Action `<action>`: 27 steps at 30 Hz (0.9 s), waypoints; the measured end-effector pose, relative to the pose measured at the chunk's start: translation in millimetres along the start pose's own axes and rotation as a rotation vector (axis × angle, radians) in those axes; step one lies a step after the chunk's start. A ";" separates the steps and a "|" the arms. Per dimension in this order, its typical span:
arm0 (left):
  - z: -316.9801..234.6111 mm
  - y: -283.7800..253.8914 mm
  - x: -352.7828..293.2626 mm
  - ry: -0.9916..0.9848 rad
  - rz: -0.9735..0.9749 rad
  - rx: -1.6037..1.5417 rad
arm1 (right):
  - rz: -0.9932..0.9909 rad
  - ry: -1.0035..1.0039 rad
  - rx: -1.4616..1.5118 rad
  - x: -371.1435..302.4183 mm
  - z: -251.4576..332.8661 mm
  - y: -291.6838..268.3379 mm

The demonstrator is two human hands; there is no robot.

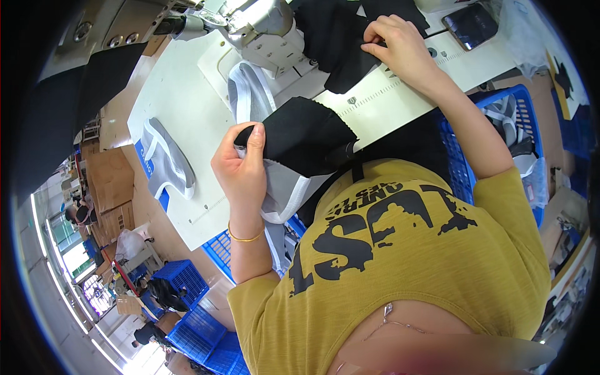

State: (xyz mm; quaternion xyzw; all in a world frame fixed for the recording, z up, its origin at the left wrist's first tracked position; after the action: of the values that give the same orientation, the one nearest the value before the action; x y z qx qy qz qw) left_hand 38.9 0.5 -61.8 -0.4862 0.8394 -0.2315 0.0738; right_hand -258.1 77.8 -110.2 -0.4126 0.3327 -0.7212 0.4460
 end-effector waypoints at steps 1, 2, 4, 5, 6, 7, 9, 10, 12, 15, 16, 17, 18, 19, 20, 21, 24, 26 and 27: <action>0.7 -0.1 -0.6 0.003 -0.005 -0.022 | -0.002 0.002 0.022 -1.4 -0.3 1.4; 0.7 -0.7 -0.9 0.002 -0.007 -0.023 | -0.001 0.000 0.022 -2.7 0.2 0.6; -1.4 -1.8 -2.3 0.020 -0.002 -0.005 | -0.088 -0.002 0.118 -6.0 1.0 -7.8; -2.4 -2.4 -2.6 0.017 -0.006 -0.007 | -0.084 -0.005 0.117 -6.0 5.7 -10.4; -4.2 -2.5 -3.6 0.017 -0.007 -0.001 | -0.071 0.083 0.203 -6.2 5.1 -13.2; -4.9 -2.9 -4.6 0.016 -0.009 0.004 | -0.058 0.171 0.288 -6.4 2.3 -14.1; -3.4 -5.1 -7.0 0.007 -0.016 0.011 | -0.054 0.159 0.402 -5.8 3.1 -16.4; -2.7 -6.4 -8.0 0.001 -0.019 0.019 | -0.052 0.151 0.517 -3.6 6.7 -18.7; -4.5 -5.3 -6.6 0.024 -0.025 0.036 | -0.065 0.201 0.587 -3.2 23.1 -42.7; -3.8 -8.7 -10.7 0.033 -0.047 0.063 | -0.133 -0.055 0.340 -4.2 88.2 -86.8; -4.3 -7.6 -10.4 0.042 -0.039 0.054 | -0.005 -0.045 0.597 -10.2 95.2 -79.4; -3.1 -8.6 -11.9 0.036 -0.039 0.063 | 0.128 -0.035 0.853 -15.7 103.1 -70.7; -3.6 -9.6 -13.7 0.029 -0.045 0.071 | 0.255 -0.233 0.923 -17.1 131.1 -72.5; -3.5 -8.9 -14.3 -0.006 -0.038 0.025 | 0.368 -0.276 0.940 -20.4 150.1 -65.1; -1.7 -7.5 -15.5 -0.043 -0.033 -0.022 | 0.483 -0.319 0.957 -22.7 166.7 -54.5; -6.6 -4.3 -13.6 0.024 -0.045 -0.042 | 0.396 -0.336 0.928 -21.5 169.0 -42.2; -17.5 -5.6 -17.4 0.054 0.013 -0.102 | 0.249 -0.401 0.835 -25.3 174.6 -17.6; -17.7 -9.0 -15.5 0.032 0.038 -0.075 | 0.190 -0.398 0.712 -24.1 170.1 -8.8; -11.1 -7.9 -14.6 -0.017 0.063 -0.189 | 0.192 -0.411 0.707 -22.9 169.2 -4.3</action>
State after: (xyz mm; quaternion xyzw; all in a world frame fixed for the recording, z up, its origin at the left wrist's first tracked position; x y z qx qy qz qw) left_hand 48.8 13.1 -49.8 -0.4662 0.8717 -0.1450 0.0420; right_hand -102.8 81.5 -39.3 -0.3366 0.0058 -0.6488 0.6824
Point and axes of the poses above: each hand's wrist, its own x-axis towards the middle knuckle, its own y-axis out of the palm, z = x × y, the point moved 7 cm from there along x, towards the middle knuckle, and after that the axes turned 5 degrees about z, right-handed, at the moved point
